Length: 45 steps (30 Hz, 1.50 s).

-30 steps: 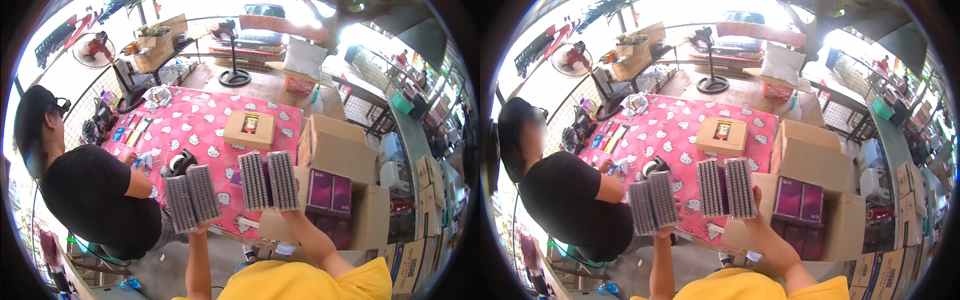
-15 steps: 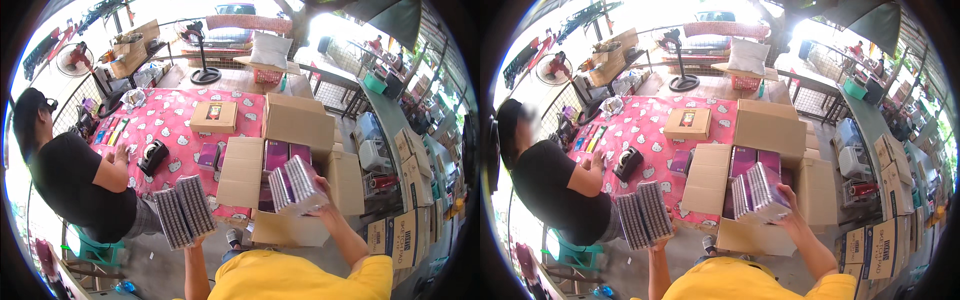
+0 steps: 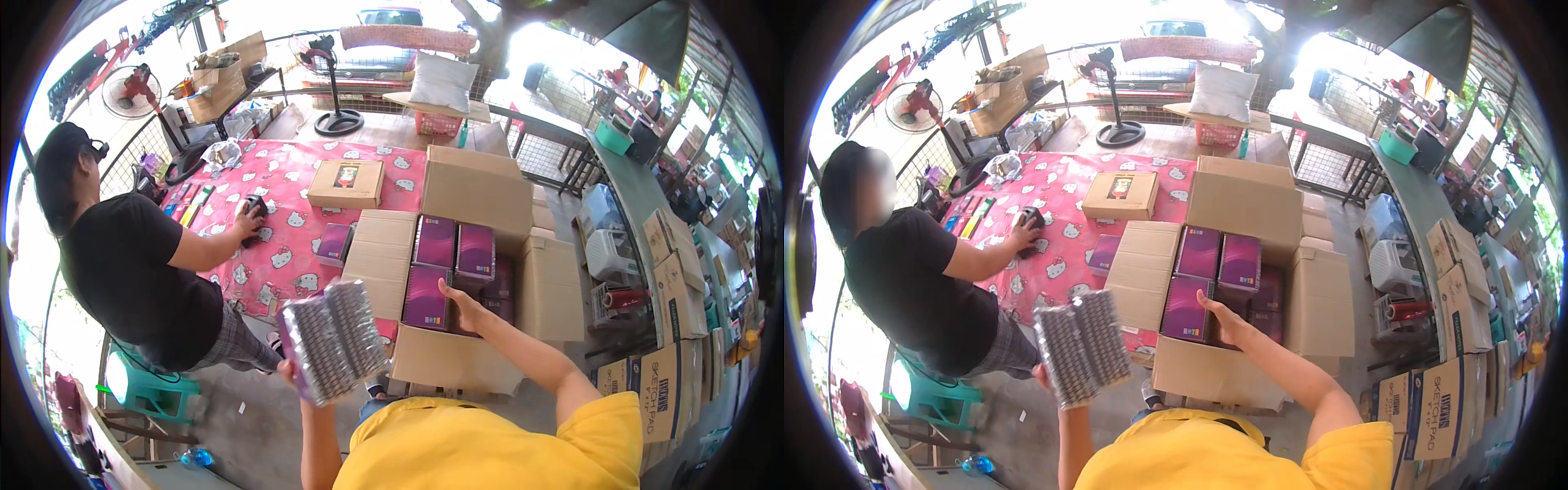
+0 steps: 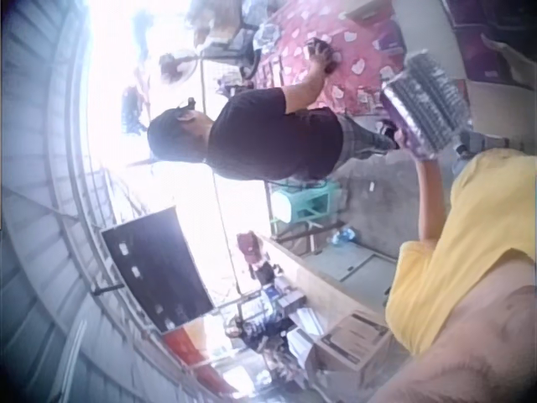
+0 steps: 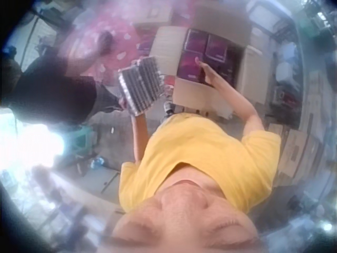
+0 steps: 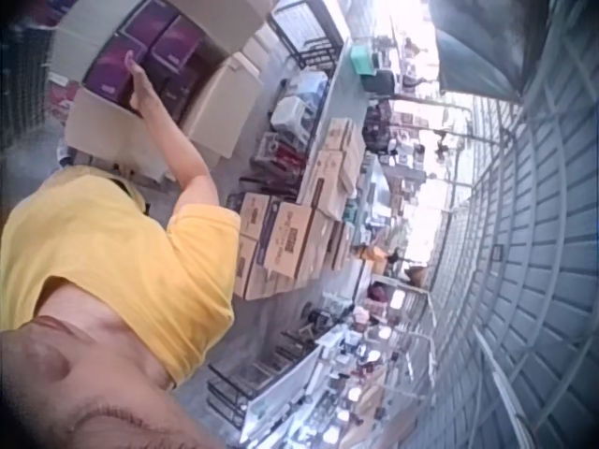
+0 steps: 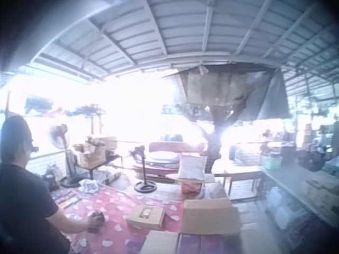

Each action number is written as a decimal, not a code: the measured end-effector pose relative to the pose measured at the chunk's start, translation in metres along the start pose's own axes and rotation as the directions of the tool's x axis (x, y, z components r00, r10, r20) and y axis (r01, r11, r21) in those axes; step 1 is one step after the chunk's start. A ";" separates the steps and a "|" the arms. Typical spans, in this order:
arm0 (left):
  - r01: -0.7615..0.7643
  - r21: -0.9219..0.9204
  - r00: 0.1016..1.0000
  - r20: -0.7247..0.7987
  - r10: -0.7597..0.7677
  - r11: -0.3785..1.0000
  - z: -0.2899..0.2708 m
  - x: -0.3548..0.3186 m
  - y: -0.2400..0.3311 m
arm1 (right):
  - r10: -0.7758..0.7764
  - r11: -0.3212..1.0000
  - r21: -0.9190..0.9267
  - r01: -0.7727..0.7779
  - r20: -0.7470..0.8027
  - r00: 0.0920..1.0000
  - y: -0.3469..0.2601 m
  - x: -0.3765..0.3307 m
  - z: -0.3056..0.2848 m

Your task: The person packs purple notebooks into a cardboard box, writes on the side of the box with a pen, and organizes packing supplies like tape.

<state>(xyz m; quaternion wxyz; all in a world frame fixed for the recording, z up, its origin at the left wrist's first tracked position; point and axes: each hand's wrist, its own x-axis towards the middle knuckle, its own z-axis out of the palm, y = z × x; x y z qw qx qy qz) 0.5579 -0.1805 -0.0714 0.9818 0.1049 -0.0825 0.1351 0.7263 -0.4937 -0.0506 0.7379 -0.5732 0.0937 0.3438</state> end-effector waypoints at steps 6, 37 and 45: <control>0.554 0.357 0.830 -0.163 -0.534 0.752 0.102 0.046 -0.084 | -0.311 0.948 0.167 0.271 0.304 0.901 -0.031 -0.103 0.025; -0.128 0.953 0.930 0.211 0.300 -0.274 0.037 0.141 -0.064 | -0.153 0.987 -0.120 0.103 -0.552 0.820 0.003 -0.020 -0.084; 0.280 0.891 0.895 -0.107 0.433 -0.358 -0.160 0.259 0.036 | -0.566 0.825 0.054 0.563 0.098 0.819 -0.129 0.077 0.183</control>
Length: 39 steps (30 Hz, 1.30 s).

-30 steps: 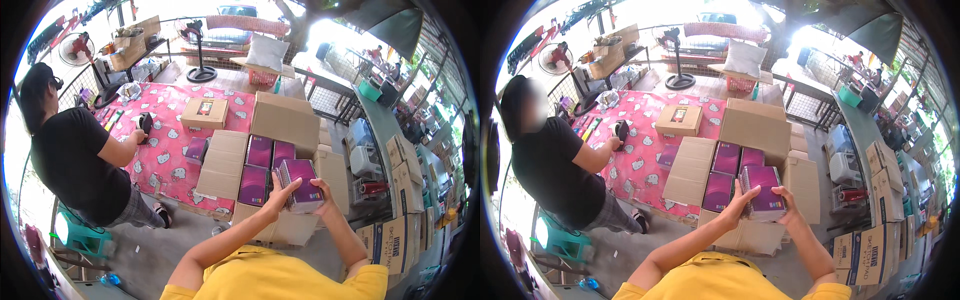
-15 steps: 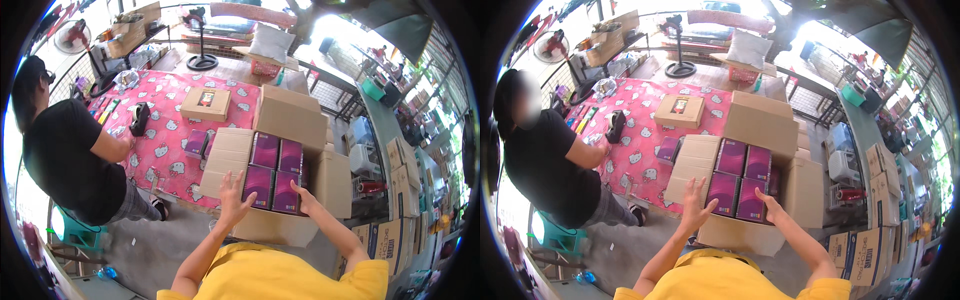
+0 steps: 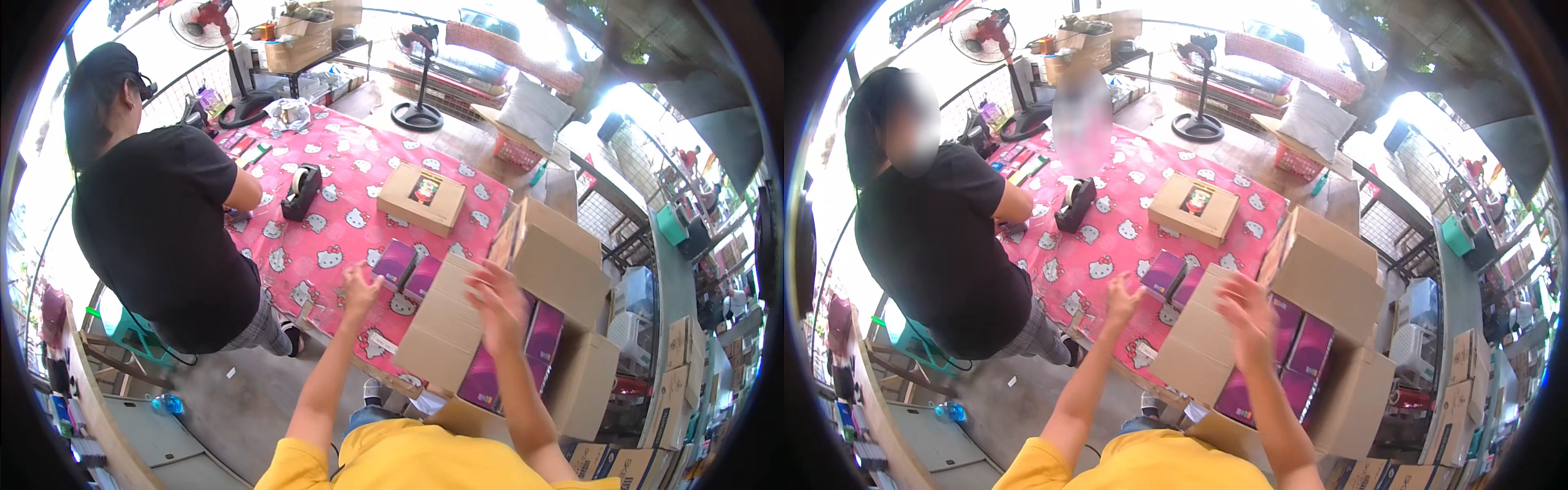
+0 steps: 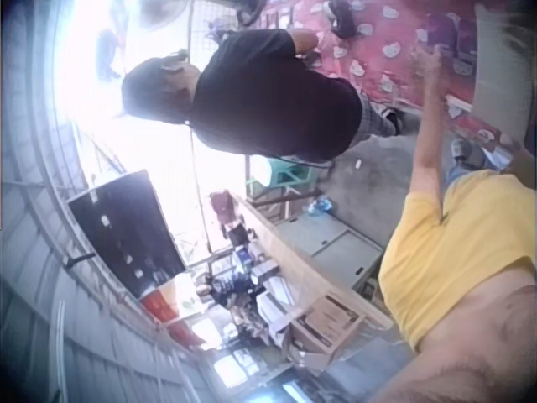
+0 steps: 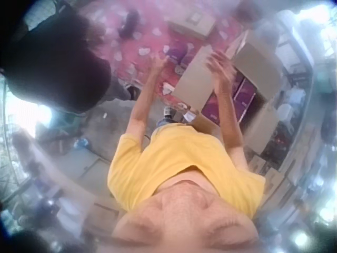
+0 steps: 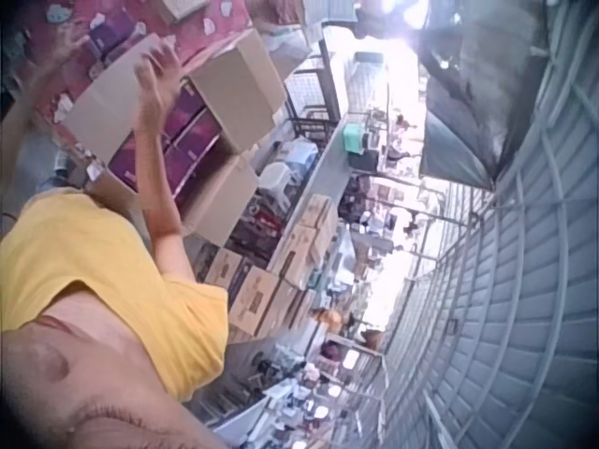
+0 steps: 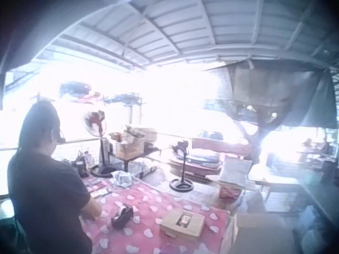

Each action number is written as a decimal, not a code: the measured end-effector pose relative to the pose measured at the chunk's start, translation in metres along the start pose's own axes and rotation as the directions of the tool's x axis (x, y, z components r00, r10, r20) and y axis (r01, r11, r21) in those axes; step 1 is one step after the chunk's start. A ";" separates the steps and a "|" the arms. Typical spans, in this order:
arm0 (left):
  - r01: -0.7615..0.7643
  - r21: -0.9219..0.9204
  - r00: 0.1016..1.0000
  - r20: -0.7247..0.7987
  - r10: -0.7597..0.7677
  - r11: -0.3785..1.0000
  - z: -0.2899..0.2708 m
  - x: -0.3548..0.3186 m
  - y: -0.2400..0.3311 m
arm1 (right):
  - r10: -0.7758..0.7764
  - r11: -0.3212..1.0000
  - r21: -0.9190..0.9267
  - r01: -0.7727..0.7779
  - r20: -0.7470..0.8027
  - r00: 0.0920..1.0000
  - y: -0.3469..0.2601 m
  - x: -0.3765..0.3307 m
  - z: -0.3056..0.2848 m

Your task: The person packs purple notebooks into a cardboard box, writes on the side of the box with a pen, and organizes packing supplies like tape.

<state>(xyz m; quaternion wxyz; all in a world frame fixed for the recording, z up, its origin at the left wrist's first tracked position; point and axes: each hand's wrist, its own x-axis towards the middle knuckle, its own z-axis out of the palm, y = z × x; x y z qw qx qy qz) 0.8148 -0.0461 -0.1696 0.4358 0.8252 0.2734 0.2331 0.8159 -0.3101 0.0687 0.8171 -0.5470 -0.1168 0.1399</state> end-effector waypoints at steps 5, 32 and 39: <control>0.057 0.260 0.931 0.335 -0.146 0.964 0.101 0.043 0.022 | 0.058 0.558 -0.808 -0.188 -0.187 0.981 0.186 0.183 -0.040; 0.722 -0.544 0.690 0.610 -0.389 0.428 -0.074 -0.088 -0.083 | 0.012 -0.013 -0.998 -0.063 -0.063 0.998 0.296 0.160 -0.065; 0.055 -0.998 0.994 0.050 -0.101 0.043 -0.324 -0.246 -0.028 | 0.218 0.753 -0.622 -0.215 -0.072 0.973 0.306 0.225 -0.071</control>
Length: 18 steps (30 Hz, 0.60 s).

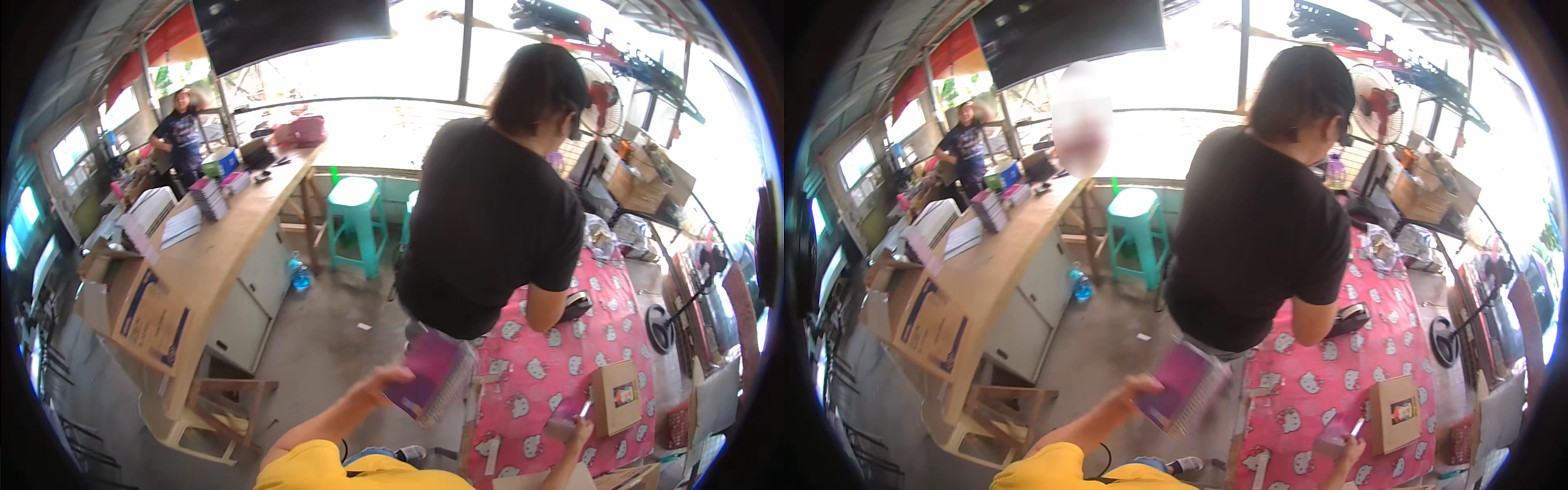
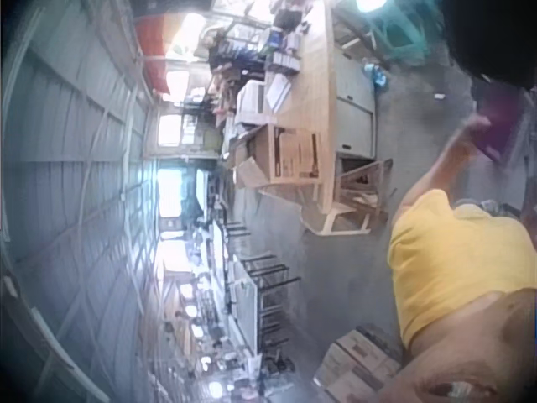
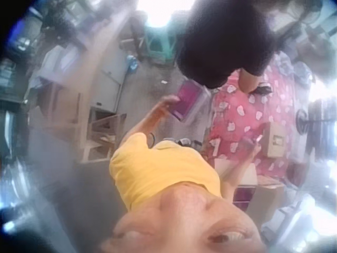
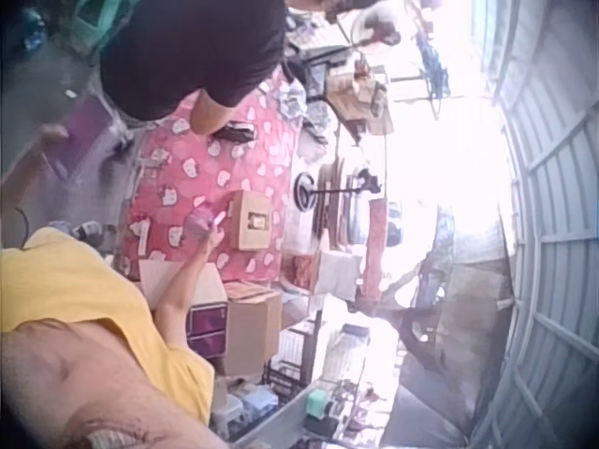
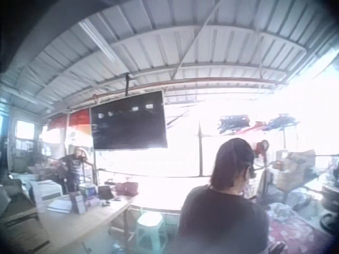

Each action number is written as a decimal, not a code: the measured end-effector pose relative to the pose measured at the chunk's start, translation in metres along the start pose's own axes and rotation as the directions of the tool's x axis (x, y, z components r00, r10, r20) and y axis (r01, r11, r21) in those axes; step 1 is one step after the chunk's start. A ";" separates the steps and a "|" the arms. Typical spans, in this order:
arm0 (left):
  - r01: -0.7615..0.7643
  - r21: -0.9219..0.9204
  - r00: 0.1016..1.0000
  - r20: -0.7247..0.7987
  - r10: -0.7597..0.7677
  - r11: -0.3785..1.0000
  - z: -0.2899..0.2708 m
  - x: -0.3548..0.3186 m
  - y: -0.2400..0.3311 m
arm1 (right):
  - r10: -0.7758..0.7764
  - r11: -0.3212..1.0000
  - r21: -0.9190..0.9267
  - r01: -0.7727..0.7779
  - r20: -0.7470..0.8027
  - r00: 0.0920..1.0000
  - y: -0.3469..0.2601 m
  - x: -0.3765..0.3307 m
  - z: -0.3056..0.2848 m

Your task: The person packs purple notebooks into a cardboard box, writes on the side of the box with a pen, and organizes packing supplies like tape.

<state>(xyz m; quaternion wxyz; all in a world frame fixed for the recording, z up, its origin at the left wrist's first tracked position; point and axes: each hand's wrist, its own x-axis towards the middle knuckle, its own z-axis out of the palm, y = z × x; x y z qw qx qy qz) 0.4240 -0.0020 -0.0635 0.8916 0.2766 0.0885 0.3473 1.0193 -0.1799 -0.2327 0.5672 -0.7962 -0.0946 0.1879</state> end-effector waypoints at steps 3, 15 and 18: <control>-0.548 -0.264 0.771 0.208 0.602 0.794 0.002 -0.105 0.109 | -0.096 0.989 0.126 0.071 0.201 0.975 -0.036 -0.004 0.020; -0.962 -0.148 -0.271 0.617 0.739 -0.229 0.328 -0.487 0.189 | -0.173 0.668 0.701 -0.249 0.472 0.865 -0.137 -0.094 0.038; -0.956 -0.109 -0.277 0.632 0.724 -0.271 0.319 -0.496 0.165 | -0.329 0.341 0.915 -0.217 0.333 0.884 -0.141 -0.105 0.044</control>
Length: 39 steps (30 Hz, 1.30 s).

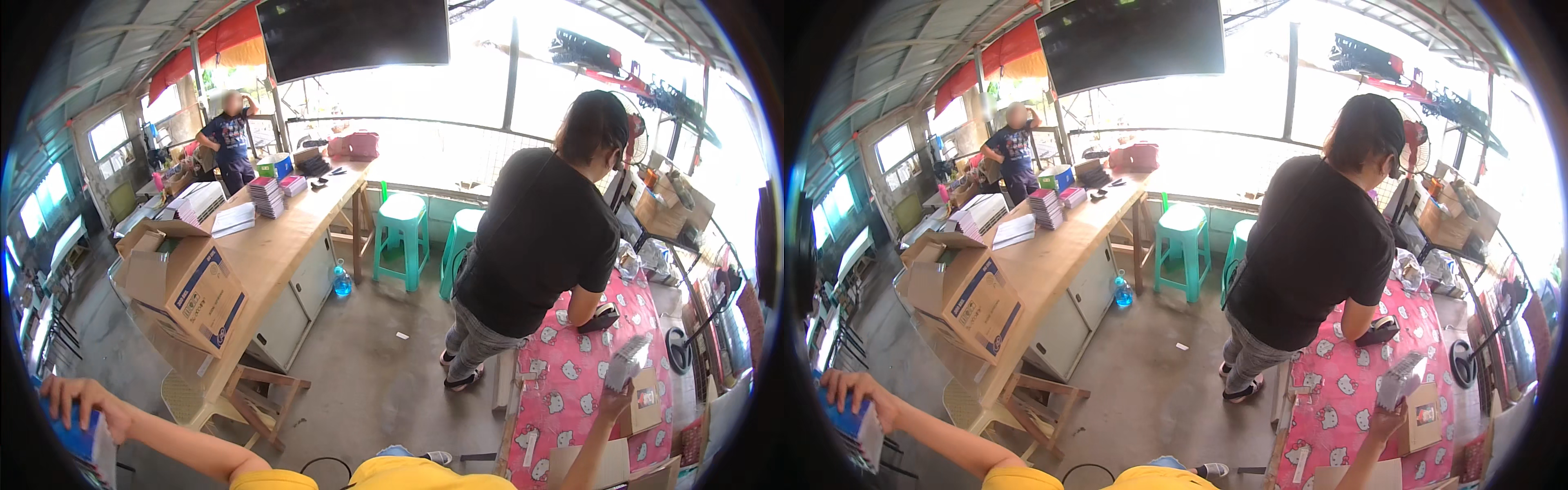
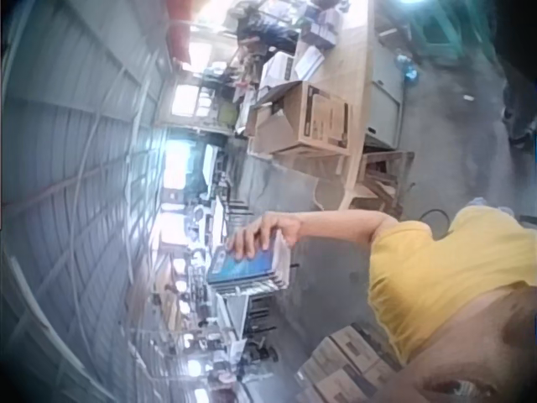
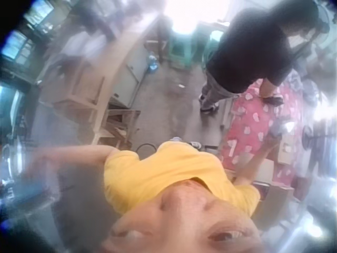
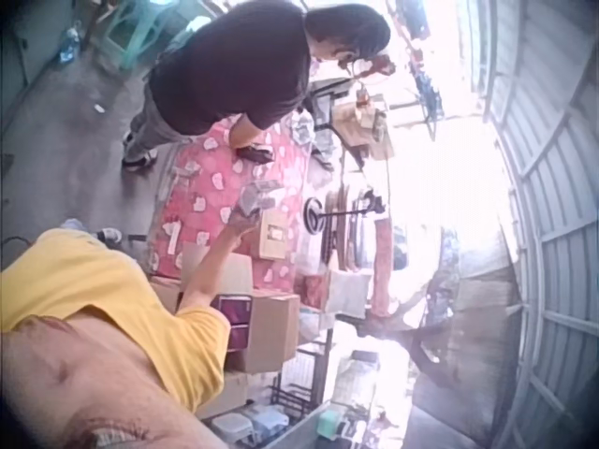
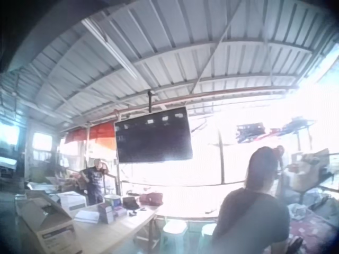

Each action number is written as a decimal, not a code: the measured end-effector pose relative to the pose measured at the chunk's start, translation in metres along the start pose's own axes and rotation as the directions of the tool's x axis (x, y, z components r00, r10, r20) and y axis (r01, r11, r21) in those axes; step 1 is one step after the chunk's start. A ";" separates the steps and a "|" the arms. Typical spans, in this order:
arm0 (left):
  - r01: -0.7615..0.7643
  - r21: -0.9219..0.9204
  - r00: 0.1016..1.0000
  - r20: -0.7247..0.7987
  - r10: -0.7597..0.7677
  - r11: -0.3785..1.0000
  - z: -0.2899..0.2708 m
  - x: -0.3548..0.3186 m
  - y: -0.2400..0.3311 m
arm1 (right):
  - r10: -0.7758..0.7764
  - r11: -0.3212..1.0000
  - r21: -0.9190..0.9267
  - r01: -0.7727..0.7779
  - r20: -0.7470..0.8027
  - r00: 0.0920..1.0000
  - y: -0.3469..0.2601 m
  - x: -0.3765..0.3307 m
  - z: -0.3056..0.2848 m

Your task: The person packs purple notebooks into a cardboard box, writes on the side of the box with a pen, and organizes packing supplies like tape.

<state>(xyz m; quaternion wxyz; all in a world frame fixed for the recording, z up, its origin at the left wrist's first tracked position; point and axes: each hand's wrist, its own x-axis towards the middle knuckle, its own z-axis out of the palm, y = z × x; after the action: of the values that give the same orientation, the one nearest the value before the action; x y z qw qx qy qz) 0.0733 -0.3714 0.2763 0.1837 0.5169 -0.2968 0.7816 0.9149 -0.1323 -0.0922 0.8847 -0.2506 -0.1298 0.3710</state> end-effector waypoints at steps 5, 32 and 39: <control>0.229 -0.089 0.973 -0.017 -0.231 0.969 -0.016 -0.043 -0.046 | -0.061 0.848 0.483 -0.217 0.497 0.866 -0.048 -0.037 0.068; 0.370 -0.764 0.187 0.618 -0.763 -0.529 0.075 -0.374 -0.352 | -0.825 0.363 -0.846 0.392 -0.096 0.557 -0.280 -0.446 0.073; 0.363 -0.709 0.169 0.688 -0.706 -0.604 0.125 -0.403 -0.340 | -0.865 -0.161 -0.783 -0.601 -0.181 0.468 -0.264 -0.478 0.001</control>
<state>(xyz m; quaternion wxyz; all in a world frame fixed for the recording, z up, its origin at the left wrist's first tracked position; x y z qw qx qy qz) 0.5228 -0.1885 0.0363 0.9395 0.1842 -0.2723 0.0962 0.7403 -0.6352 0.0308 0.3082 -0.9274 0.0641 -0.2022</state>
